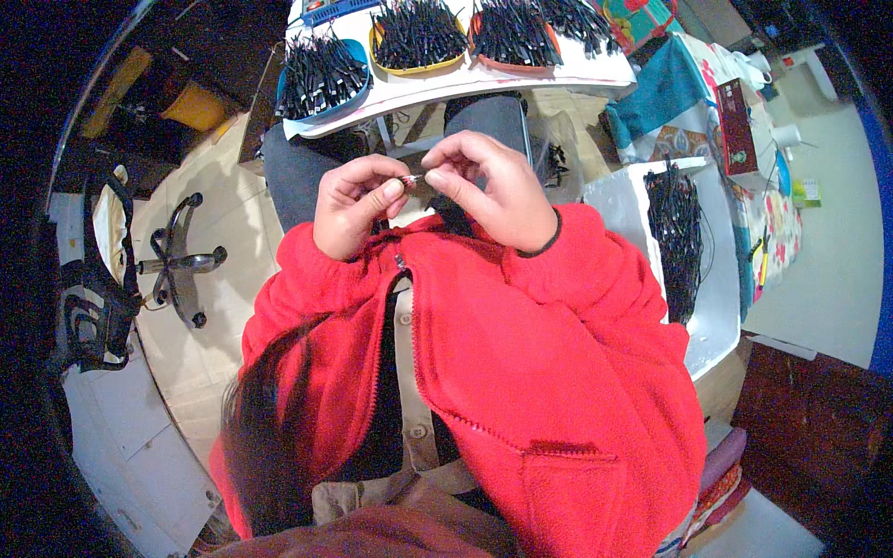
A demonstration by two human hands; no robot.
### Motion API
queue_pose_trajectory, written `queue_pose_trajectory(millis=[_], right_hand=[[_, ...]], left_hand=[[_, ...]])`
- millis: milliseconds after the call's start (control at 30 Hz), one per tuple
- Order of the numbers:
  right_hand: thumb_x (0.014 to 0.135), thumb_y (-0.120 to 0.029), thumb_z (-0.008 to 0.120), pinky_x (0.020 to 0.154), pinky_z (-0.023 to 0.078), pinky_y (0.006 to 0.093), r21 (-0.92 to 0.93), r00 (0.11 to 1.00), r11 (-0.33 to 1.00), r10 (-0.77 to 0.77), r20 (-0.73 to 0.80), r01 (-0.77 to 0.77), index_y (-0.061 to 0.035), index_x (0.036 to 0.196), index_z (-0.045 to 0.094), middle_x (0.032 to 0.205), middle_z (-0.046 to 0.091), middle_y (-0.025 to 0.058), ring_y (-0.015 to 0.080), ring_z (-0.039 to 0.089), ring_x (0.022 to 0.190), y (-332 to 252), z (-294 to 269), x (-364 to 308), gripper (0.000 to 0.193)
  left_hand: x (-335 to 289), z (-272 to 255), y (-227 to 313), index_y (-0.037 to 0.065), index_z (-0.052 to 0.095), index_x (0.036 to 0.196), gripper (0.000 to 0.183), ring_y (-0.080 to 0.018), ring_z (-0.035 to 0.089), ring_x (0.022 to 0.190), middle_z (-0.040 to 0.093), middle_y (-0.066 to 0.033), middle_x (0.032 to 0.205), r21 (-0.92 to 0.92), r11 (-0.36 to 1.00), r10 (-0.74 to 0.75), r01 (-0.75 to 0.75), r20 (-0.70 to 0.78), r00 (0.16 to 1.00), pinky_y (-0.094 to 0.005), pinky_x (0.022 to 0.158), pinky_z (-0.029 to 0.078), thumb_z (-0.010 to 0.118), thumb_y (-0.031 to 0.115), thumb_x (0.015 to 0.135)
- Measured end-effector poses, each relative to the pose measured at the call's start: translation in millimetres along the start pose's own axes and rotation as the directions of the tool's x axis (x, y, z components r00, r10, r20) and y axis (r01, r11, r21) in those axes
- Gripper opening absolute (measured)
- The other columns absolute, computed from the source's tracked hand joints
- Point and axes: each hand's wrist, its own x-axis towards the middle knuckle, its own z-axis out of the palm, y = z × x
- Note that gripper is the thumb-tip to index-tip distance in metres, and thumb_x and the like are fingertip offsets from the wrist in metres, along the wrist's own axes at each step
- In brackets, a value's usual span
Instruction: The person repeatedly picks small black electronic components from trays on a table, manipulates them with both hands, and places them back into the trays. The action is repetitive and focused on handling the components without visible tools.
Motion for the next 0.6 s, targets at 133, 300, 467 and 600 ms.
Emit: queue_pose_trajectory(millis=[133,300,467,600], right_hand=[[0.078,-0.005,0.067,0.063,0.045,0.0307,-0.455,0.888,0.794,-0.459,-0.012,0.404,-0.0018,0.086,0.059,0.081,0.058,0.0102,0.0238,0.056,0.071,-7,2,6,0.012],[0.081,-0.008,0.064,0.062,0.045,0.0314,-0.467,0.924,0.824,-0.381,-0.039,0.32,-0.0018,0.087,0.057,0.077,0.057,0.0084,0.0232,0.055,0.069,5,8,5,0.011],[0.093,-0.016,0.055,0.064,0.042,0.0217,0.584,0.903,0.691,0.279,0.328,-0.426,-0.0005,0.096,0.055,0.082,0.054,-0.0024,0.0056,0.049,0.073,16,2,9,0.016],[0.09,-0.012,0.058,0.067,0.045,0.0227,0.483,0.97,0.848,0.133,0.205,-0.219,-0.0012,0.098,0.057,0.086,0.057,0.0019,0.0094,0.053,0.074,7,-8,16,0.014]], left_hand=[[2,1,-6,-0.001,0.062,0.097,0.011,-0.0039,0.045,0.056,0.055,0.0004,0.067,-0.124,0.992,-0.024,0.024,0.003,1.0,-0.0181,0.049,0.031,0.059,0.002,0.087],[3,0,-10,-0.001,0.062,0.097,0.011,-0.0041,0.045,0.057,0.056,-0.0004,0.07,-0.196,0.979,-0.052,0.057,0.028,0.998,-0.018,0.049,0.031,0.058,0.002,0.087],[6,0,-11,-0.001,0.061,0.097,0.011,-0.0047,0.046,0.058,0.058,-0.0018,0.072,0.006,1.0,-0.011,0.011,-0.003,1.0,-0.0184,0.048,0.031,0.059,0.003,0.087],[14,-4,-1,0.0,0.061,0.099,0.013,-0.0059,0.045,0.058,0.06,-0.004,0.077,-0.429,0.887,-0.148,0.171,0.088,0.985,-0.0182,0.047,0.03,0.059,0.004,0.087]])
